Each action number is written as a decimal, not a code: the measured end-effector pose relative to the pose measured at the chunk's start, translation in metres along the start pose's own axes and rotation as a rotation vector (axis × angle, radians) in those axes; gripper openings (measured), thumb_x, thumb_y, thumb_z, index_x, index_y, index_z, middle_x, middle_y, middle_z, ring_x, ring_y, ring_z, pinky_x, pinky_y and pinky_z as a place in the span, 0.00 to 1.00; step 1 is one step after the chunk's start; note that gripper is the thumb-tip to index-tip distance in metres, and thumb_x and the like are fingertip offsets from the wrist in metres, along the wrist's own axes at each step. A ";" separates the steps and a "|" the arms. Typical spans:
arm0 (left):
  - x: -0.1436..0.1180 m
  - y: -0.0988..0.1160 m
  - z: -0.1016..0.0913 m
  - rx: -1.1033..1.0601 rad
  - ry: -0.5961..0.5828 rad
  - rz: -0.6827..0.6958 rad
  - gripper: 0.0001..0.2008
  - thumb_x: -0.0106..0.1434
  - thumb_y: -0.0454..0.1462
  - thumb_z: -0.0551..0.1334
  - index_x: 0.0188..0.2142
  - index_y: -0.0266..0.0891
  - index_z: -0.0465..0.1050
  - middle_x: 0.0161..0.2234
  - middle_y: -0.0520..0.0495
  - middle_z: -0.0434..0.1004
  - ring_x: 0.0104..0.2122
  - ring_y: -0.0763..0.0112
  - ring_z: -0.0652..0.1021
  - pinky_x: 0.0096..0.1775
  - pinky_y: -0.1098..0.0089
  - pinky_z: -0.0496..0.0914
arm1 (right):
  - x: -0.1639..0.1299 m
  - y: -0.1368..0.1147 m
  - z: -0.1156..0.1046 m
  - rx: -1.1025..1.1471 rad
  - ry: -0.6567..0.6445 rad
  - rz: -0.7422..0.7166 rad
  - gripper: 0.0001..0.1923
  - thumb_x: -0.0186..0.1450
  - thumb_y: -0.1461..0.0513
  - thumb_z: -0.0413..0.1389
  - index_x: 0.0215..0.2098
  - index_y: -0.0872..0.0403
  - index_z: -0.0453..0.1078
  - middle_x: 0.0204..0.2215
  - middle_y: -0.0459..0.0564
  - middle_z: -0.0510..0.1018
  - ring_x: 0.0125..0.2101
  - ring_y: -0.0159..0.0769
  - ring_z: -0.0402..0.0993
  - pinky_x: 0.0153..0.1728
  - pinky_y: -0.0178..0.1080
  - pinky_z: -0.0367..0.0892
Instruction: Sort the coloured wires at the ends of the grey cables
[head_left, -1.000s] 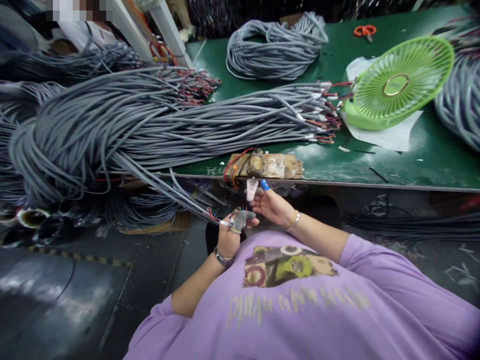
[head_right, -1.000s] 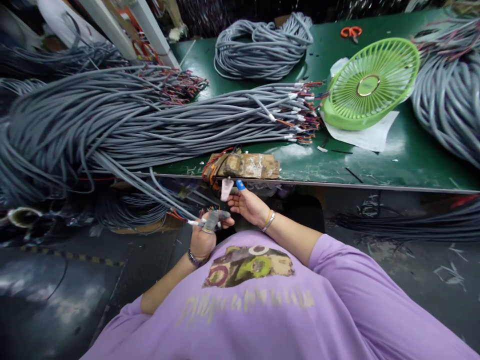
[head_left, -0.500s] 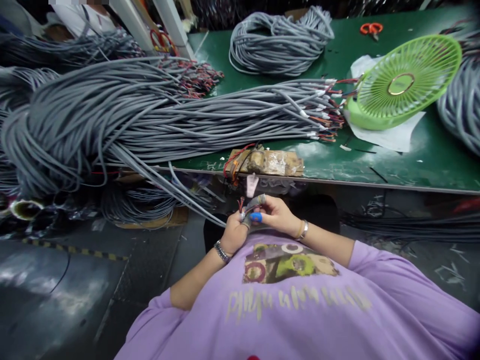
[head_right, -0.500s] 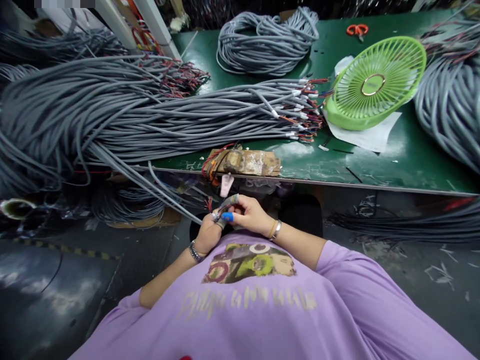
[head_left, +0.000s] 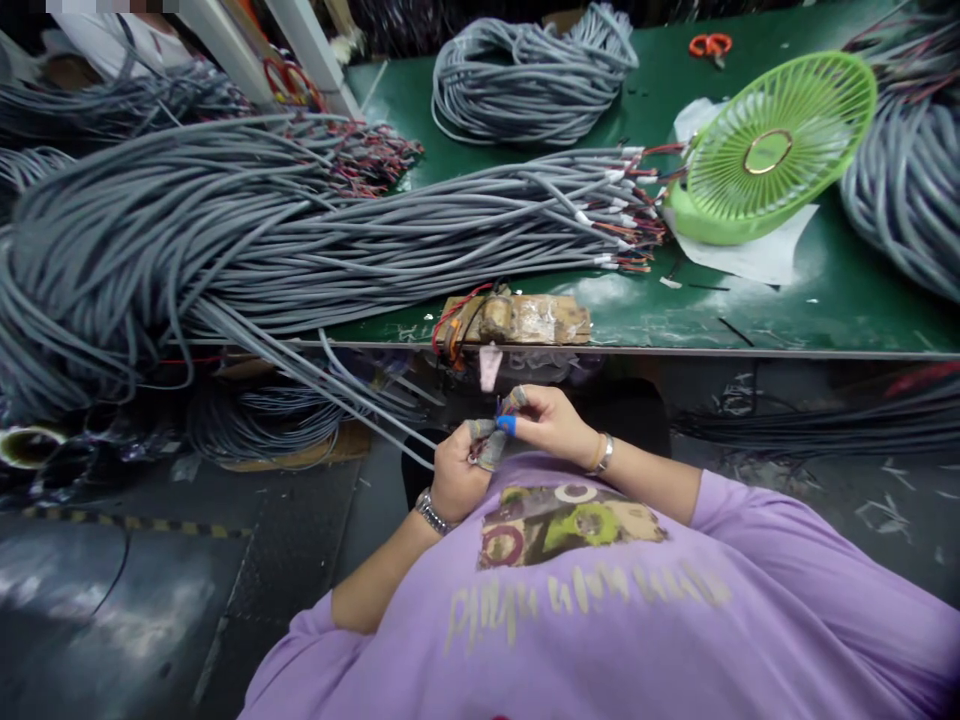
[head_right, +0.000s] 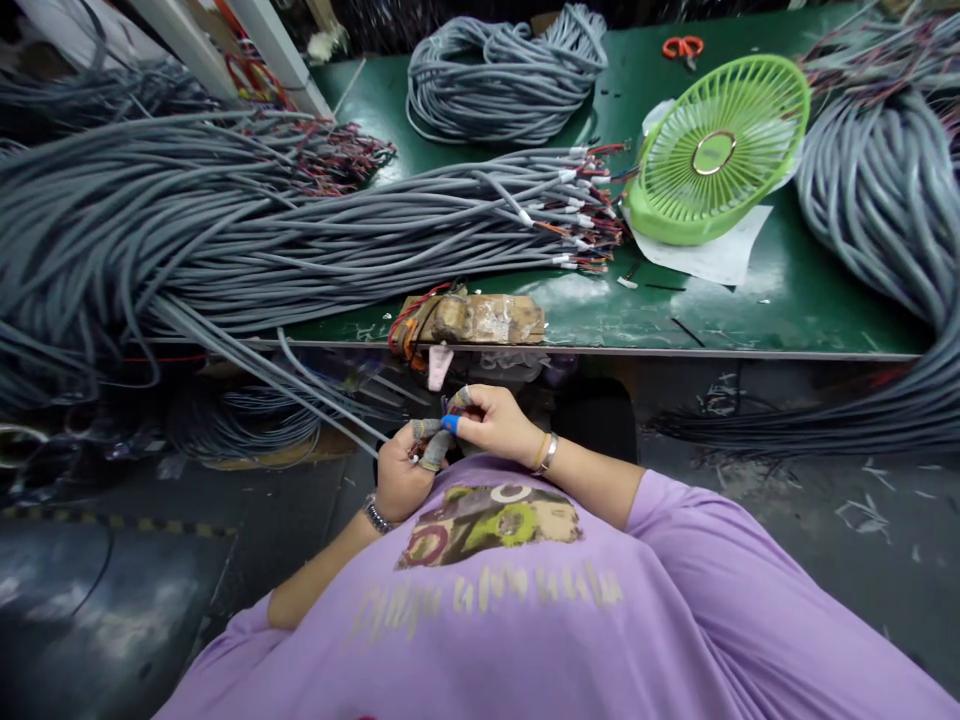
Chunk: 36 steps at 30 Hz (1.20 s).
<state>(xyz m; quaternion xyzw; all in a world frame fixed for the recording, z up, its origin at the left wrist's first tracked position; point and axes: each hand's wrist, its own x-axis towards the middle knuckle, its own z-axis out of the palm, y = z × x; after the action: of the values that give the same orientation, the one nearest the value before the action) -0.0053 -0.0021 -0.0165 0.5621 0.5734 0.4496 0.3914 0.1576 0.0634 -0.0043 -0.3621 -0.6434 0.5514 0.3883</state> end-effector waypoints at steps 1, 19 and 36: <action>0.000 0.002 0.000 0.001 -0.029 0.015 0.07 0.53 0.39 0.70 0.30 0.40 0.77 0.22 0.52 0.76 0.20 0.75 0.73 0.26 0.75 0.69 | 0.000 -0.003 -0.001 -0.019 -0.018 -0.011 0.11 0.57 0.56 0.62 0.25 0.55 0.72 0.22 0.45 0.70 0.23 0.30 0.61 0.26 0.34 0.60; 0.002 0.006 0.007 -0.577 0.061 -0.353 0.14 0.56 0.45 0.68 0.27 0.36 0.70 0.24 0.48 0.79 0.15 0.77 0.73 0.15 0.78 0.58 | 0.003 0.007 0.013 0.426 -0.003 0.254 0.16 0.51 0.54 0.68 0.26 0.56 0.71 0.23 0.44 0.74 0.25 0.29 0.67 0.32 0.36 0.64; 0.007 -0.005 0.000 -0.313 -0.270 -0.385 0.13 0.56 0.41 0.68 0.24 0.35 0.70 0.19 0.48 0.76 0.14 0.78 0.72 0.17 0.78 0.58 | 0.009 0.009 0.010 0.266 -0.190 0.297 0.16 0.55 0.53 0.64 0.28 0.57 0.68 0.21 0.45 0.73 0.20 0.29 0.68 0.24 0.33 0.63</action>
<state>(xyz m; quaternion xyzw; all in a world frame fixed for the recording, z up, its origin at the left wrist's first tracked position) -0.0077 0.0055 -0.0212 0.4302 0.5360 0.3711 0.6244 0.1454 0.0687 -0.0134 -0.3450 -0.5383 0.7142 0.2849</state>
